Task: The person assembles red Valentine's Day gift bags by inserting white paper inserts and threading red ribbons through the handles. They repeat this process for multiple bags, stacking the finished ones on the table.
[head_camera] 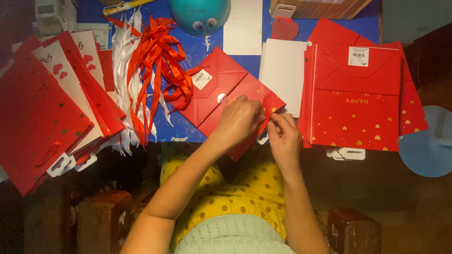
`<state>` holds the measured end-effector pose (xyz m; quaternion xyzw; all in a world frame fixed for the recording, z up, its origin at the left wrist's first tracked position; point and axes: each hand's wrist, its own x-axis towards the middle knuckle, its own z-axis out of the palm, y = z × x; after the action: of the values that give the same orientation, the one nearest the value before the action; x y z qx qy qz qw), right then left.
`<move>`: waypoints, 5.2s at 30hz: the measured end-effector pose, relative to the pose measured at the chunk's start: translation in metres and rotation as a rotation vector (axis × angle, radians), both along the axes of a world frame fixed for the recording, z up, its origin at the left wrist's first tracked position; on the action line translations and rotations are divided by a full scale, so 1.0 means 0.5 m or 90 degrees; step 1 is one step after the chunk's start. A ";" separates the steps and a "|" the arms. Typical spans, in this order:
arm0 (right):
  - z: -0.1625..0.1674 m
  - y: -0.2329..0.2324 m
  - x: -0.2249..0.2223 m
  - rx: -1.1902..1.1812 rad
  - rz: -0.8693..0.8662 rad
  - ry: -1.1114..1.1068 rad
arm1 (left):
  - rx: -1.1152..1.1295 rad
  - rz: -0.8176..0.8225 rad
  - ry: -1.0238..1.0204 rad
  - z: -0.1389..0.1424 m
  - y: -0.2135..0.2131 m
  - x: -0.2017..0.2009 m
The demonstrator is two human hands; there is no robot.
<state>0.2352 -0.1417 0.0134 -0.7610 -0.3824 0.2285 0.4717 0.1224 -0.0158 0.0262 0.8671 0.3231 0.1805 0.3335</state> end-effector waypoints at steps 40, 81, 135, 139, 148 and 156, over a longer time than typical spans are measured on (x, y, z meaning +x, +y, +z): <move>-0.013 -0.014 0.016 0.469 -0.065 0.449 | -0.446 0.028 -0.252 -0.035 -0.018 -0.074; 0.047 0.024 -0.021 0.036 0.335 -0.122 | -0.105 0.025 -0.211 0.154 -0.065 -0.136; 0.140 0.018 -0.118 0.292 0.058 0.266 | 0.153 0.117 -0.216 0.198 -0.123 -0.208; 0.171 0.077 -0.213 0.307 0.218 0.177 | 0.176 0.222 -0.273 0.195 -0.117 -0.263; 0.270 0.231 -0.385 0.336 0.743 -0.173 | -0.288 0.338 -1.008 0.052 -0.118 -0.341; 0.212 0.267 -0.521 0.258 0.862 -0.096 | -0.222 0.675 -1.084 0.059 -0.091 -0.453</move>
<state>-0.0251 -0.0081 0.1193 -0.2673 -0.8378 0.3428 0.3304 -0.1043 -0.0615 0.0557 0.1348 0.3428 0.8126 0.4517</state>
